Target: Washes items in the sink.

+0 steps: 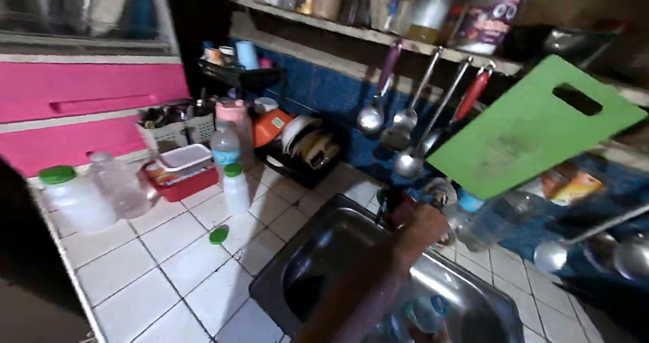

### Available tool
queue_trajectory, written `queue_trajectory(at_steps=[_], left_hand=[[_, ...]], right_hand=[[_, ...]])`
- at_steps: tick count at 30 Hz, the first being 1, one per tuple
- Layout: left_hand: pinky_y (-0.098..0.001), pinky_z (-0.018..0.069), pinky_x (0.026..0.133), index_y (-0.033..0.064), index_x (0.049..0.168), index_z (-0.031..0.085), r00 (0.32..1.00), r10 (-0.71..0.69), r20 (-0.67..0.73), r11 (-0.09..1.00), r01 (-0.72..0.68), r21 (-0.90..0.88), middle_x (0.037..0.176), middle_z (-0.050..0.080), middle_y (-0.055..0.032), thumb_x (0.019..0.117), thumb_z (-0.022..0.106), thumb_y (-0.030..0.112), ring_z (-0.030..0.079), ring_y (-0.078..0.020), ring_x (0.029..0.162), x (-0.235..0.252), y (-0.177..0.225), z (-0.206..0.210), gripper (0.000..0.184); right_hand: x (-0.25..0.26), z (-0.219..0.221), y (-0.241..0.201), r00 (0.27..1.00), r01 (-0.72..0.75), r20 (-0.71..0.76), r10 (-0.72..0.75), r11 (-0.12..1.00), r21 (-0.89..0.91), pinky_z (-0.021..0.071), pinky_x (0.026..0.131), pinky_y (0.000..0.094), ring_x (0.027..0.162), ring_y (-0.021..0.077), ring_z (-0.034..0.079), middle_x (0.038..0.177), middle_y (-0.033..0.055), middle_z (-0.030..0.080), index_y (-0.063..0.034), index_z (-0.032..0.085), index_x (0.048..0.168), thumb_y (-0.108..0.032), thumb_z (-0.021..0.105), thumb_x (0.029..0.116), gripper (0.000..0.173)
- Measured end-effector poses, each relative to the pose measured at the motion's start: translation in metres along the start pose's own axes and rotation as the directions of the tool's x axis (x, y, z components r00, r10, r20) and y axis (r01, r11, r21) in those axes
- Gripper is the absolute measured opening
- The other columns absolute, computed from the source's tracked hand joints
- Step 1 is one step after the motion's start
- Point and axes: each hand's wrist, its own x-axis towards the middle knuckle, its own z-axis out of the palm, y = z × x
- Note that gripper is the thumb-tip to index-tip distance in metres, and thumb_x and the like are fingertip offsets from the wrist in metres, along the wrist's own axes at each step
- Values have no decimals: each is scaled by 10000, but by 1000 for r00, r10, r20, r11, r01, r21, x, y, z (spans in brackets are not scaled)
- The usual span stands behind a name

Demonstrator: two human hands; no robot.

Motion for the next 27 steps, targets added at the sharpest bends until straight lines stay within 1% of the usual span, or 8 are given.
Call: queue_trajectory(at_steps=[2, 3, 7, 10, 14, 18, 21, 27], left_hand=[[-594, 469, 994, -103, 1218, 632, 999, -17, 34, 1000, 17, 1, 1230, 652, -287, 1074, 454, 102, 621, -454, 1159, 1, 1, -2, 307], [-587, 478, 977, -88, 1216, 638, 999, -29, 24, 999, 29, -25, 1225, 651, -281, 1070, 480, 145, 626, -444, 1147, 4, 0, 1, 317], [-590, 475, 998, -65, 1303, 603, 997, -66, 42, 996, 69, -60, 1270, 635, -277, 1071, 511, 278, 613, -441, 1184, 7, -1, 2, 425], [-600, 477, 980, -65, 1281, 611, 993, -100, 63, 992, 104, -66, 1259, 636, -279, 1071, 510, 257, 611, -448, 1175, 10, 1, 2, 398], [-619, 469, 982, -53, 1326, 585, 985, -141, 96, 984, 151, -99, 1305, 612, -280, 1069, 514, 251, 591, -456, 1205, 15, 4, 3, 404], [-598, 471, 991, -54, 1322, 590, 986, -137, 96, 985, 146, -96, 1299, 619, -271, 1069, 512, 221, 595, -442, 1209, 10, 6, 0, 382], [-583, 476, 978, -60, 1277, 620, 987, -130, 93, 985, 139, -99, 1280, 631, -263, 1070, 511, 209, 600, -430, 1202, 8, 7, -2, 356], [-594, 484, 953, -73, 1324, 579, 981, -153, 122, 983, 164, -85, 1307, 606, -279, 1065, 520, 191, 589, -447, 1205, 7, 10, -8, 374]], right_hand=[[0, 3, 3, 999, 0, -38, 0, 1000, -5, 488, 1005, 645, 1134, 493, 649, 1209, 347, 653, 120, 388, 1477, -268, 828, 853, 856], [0, 4, 4, 999, 9, -43, -9, 1000, -9, 492, 990, 653, 1110, 498, 659, 1188, 346, 662, 122, 392, 1474, -264, 834, 847, 858], [-1, 4, 4, 999, 29, -32, -28, 1000, 13, 501, 991, 630, 1103, 459, 671, 1174, 313, 679, 101, 419, 1465, -250, 822, 862, 806], [-1, 4, 4, 998, 46, -51, -44, 998, 31, 521, 985, 589, 1088, 410, 689, 1157, 282, 695, 84, 443, 1452, -249, 835, 850, 792], [2, 5, 6, 998, 45, -50, -43, 999, 22, 523, 997, 570, 1096, 396, 691, 1174, 273, 694, 77, 419, 1474, -256, 849, 837, 838], [3, 6, 8, 996, 60, -60, -59, 998, 20, 528, 973, 583, 1073, 405, 695, 1150, 275, 699, 80, 427, 1467, -258, 852, 829, 838], [4, 7, 9, 997, 59, -55, -58, 998, 16, 522, 975, 590, 1077, 408, 693, 1149, 275, 700, 78, 435, 1464, -260, 849, 833, 826], [5, 7, 11, 997, 54, -61, -52, 998, 32, 520, 975, 602, 1078, 410, 692, 1154, 271, 700, 59, 430, 1471, -256, 849, 829, 829]])
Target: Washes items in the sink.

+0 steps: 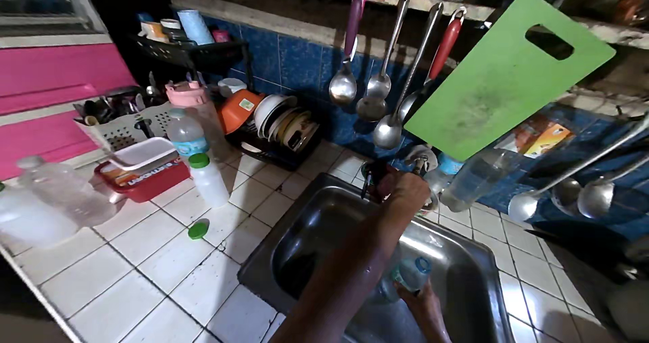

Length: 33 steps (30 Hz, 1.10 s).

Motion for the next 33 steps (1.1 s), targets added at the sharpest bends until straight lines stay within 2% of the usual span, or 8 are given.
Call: queue_trajectory(at_steps=[9, 12, 27, 33], left_hand=[[-581, 497, 933, -57, 1317, 590, 999, -30, 29, 999, 29, 17, 1304, 611, -266, 1062, 521, 180, 598, -431, 1192, 3, 4, -2, 355], [-574, 508, 909, -47, 1271, 626, 1000, -31, -3, 999, 31, 16, 1261, 636, -254, 1055, 539, 186, 616, -423, 1159, 5, 4, 2, 330], [-572, 502, 929, -45, 1283, 617, 997, -45, 61, 999, 44, 22, 1285, 622, -253, 1051, 556, 200, 605, -425, 1180, 2, 7, -7, 343], [-583, 500, 933, -42, 1298, 616, 999, -45, 22, 999, 45, -4, 1281, 627, -258, 1048, 552, 187, 606, -434, 1177, 3, 6, -2, 345]], right_hand=[[3, 0, -1, 999, -34, 12, 35, 999, -22, 507, 998, 596, 1114, 416, 678, 1185, 274, 688, 49, 428, 1476, -265, 848, 837, 827], [1, -1, -3, 999, -43, 22, 43, 999, -18, 513, 996, 583, 1110, 391, 684, 1183, 256, 694, 39, 435, 1472, -264, 843, 841, 810], [4, 0, -1, 1000, -8, 12, 8, 1000, -11, 525, 986, 564, 1092, 376, 695, 1173, 250, 698, 52, 429, 1470, -251, 847, 837, 817], [2, 0, -5, 1000, -21, 19, 21, 1000, -15, 521, 984, 576, 1098, 388, 689, 1170, 253, 698, 45, 438, 1470, -273, 846, 842, 813]])
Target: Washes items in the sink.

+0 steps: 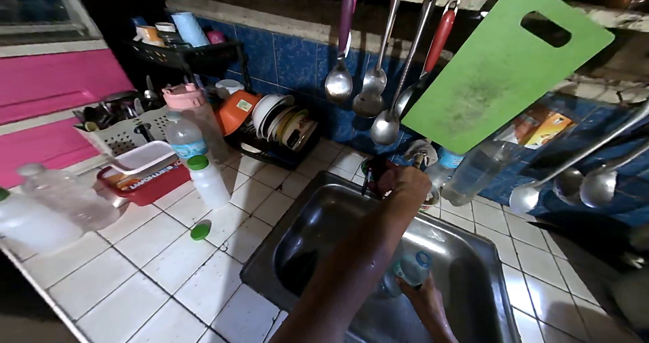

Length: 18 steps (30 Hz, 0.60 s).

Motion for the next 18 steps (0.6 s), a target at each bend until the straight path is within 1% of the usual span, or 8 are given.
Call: queue_trajectory(at_steps=[4, 7, 10, 15, 18], left_hand=[[-590, 495, 947, -51, 1311, 600, 999, -2, 36, 1000, 1, 13, 1309, 611, -267, 1045, 565, 185, 594, -443, 1201, -1, 1, -6, 358], [-589, 492, 949, -53, 1364, 560, 999, -4, 32, 1000, 4, -3, 1324, 601, -274, 1048, 553, 173, 592, -447, 1203, -2, 1, -6, 389], [-580, 493, 948, -46, 1329, 591, 1000, 4, 7, 1000, -4, 0, 1315, 610, -260, 1039, 553, 134, 597, -431, 1197, 2, -1, -1, 344], [-598, 489, 958, -58, 1349, 572, 1000, -2, 13, 1000, 2, 3, 1345, 586, -274, 1040, 564, 173, 574, -446, 1231, 7, -1, 2, 385], [-598, 491, 958, -66, 1357, 558, 1000, -9, 5, 1000, 9, 12, 1333, 590, -280, 1033, 571, 168, 578, -447, 1222, 8, -1, 2, 400]], right_hand=[[1, 1, 1, 1000, 13, -13, -13, 1000, 14, 526, 979, 569, 1080, 377, 697, 1166, 257, 698, 50, 434, 1468, -257, 851, 836, 817], [1, 1, 2, 999, 32, -21, -31, 999, 21, 523, 980, 572, 1087, 394, 691, 1177, 273, 689, 70, 420, 1474, -247, 853, 831, 837], [0, 0, 0, 1000, 15, -7, -15, 1000, 13, 518, 984, 582, 1091, 403, 690, 1175, 272, 692, 62, 418, 1478, -243, 853, 834, 835], [-1, 1, 2, 1000, 21, -14, -21, 1000, 2, 520, 958, 609, 1070, 438, 688, 1158, 290, 692, 70, 430, 1469, -243, 857, 827, 832], [-1, 1, 3, 1000, 21, -17, -21, 1000, 4, 503, 982, 622, 1099, 453, 675, 1183, 309, 679, 83, 418, 1477, -244, 855, 825, 850]])
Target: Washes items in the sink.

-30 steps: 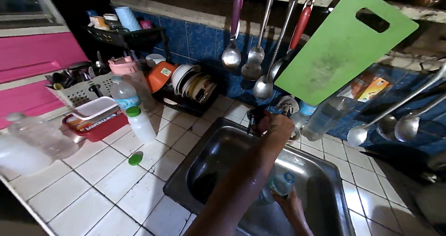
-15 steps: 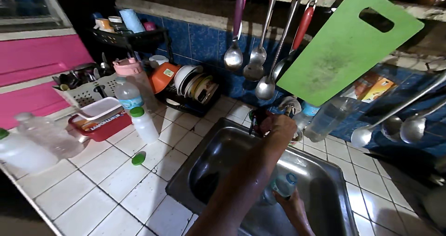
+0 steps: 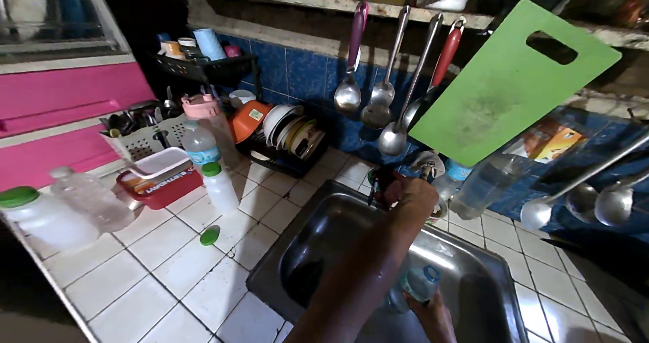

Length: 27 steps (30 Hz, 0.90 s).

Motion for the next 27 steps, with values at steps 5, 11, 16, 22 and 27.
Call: queue_trajectory(at_steps=[5, 11, 16, 22, 27], left_hand=[[-583, 479, 979, -70, 1337, 574, 999, 36, -2, 999, -36, 23, 1341, 588, -277, 1032, 565, 141, 573, -441, 1231, -5, -1, -3, 371], [-581, 486, 968, -80, 1291, 605, 999, 45, 6, 999, -45, 18, 1323, 599, -282, 1031, 570, 141, 580, -444, 1220, -7, -2, -6, 343], [-582, 486, 964, -79, 1283, 609, 998, 55, 6, 998, -55, 11, 1313, 605, -280, 1027, 572, 138, 583, -444, 1217, -7, -3, -6, 338], [-559, 481, 1017, -27, 1393, 547, 930, 179, -320, 949, -249, -192, 1364, 597, -244, 1020, 608, 350, 611, -407, 1213, -4, -45, 33, 534], [-456, 453, 1111, 11, 1584, 300, 879, -92, -468, 405, -396, -824, 1609, 315, -266, 735, 914, 325, 480, -349, 1382, 4, -96, 151, 1094]], right_hand=[[-1, -1, -2, 1000, -11, 12, 11, 1000, -7, 490, 1003, 621, 1126, 462, 661, 1205, 317, 667, 99, 394, 1483, -231, 853, 830, 864], [0, 2, 3, 1000, 22, -15, -22, 1000, 7, 505, 977, 632, 1088, 453, 679, 1172, 311, 681, 95, 426, 1460, -248, 853, 820, 842], [0, 0, 1, 1000, 27, -8, -27, 1000, -1, 499, 980, 634, 1090, 463, 676, 1173, 319, 678, 110, 404, 1471, -235, 849, 825, 857], [1, -3, 0, 998, 57, 4, -58, 990, 130, 518, 990, 587, 1110, 418, 674, 1198, 318, 662, 112, 375, 1478, -198, 854, 810, 878], [17, -16, -8, 1000, 23, -16, -20, 969, 247, 535, 991, 536, 1121, 352, 673, 1222, 288, 658, 94, 377, 1485, -174, 833, 827, 845]])
